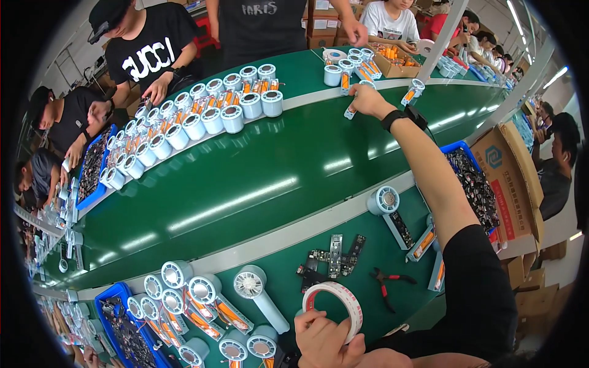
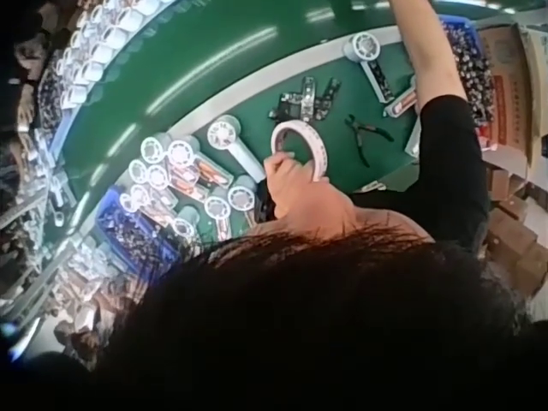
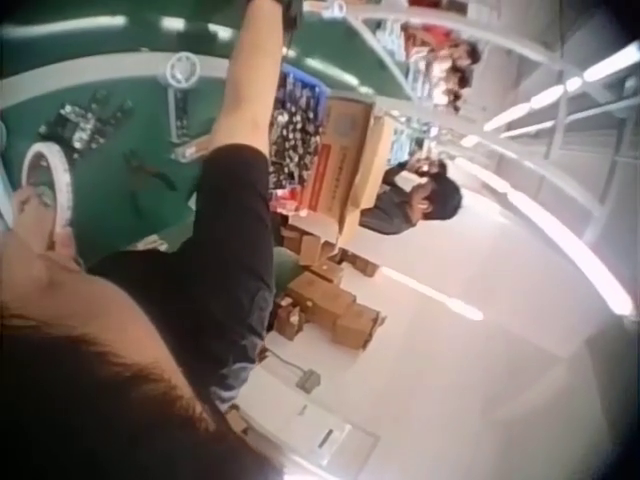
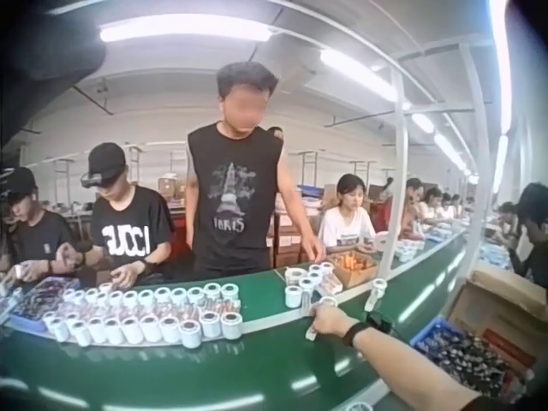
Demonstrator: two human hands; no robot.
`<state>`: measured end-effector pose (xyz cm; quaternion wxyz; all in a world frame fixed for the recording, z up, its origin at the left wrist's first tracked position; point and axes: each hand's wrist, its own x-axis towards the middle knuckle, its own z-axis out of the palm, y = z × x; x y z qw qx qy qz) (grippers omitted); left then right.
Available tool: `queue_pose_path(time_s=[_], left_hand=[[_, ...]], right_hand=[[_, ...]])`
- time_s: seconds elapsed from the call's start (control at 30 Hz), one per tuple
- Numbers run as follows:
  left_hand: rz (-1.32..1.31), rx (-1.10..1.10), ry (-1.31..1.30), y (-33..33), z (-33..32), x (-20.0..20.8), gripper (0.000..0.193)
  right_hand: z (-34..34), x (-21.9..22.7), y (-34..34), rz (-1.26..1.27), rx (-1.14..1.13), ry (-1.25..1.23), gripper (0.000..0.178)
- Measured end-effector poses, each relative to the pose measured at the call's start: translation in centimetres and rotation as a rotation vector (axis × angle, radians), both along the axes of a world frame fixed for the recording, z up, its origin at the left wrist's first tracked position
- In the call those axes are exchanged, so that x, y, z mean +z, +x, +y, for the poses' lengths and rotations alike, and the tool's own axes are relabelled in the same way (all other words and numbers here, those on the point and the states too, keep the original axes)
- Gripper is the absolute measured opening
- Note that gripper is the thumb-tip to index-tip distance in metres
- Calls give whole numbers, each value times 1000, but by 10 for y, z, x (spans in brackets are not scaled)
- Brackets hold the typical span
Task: The person picks up a roll of tape, peels off a piece, and applies it to a circuit board. They then place the circuit board into a handheld fan housing and press the wires into position.
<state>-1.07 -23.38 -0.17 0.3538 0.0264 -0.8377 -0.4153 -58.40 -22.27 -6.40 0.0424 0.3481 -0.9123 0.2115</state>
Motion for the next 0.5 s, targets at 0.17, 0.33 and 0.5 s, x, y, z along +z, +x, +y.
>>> queue_pose_path(time_s=[0.17,0.33,0.5], left_hand=[[26,22,23,-1,3,-2,27],[56,7,27,2,4,-4,27],[118,48,47,4,10,-17,24]], right_hand=[[-16,38,23,-179,-171,264,34],[-26,33,26,-281,-308,232,35],[-28,16,19,80,-275,220,40]])
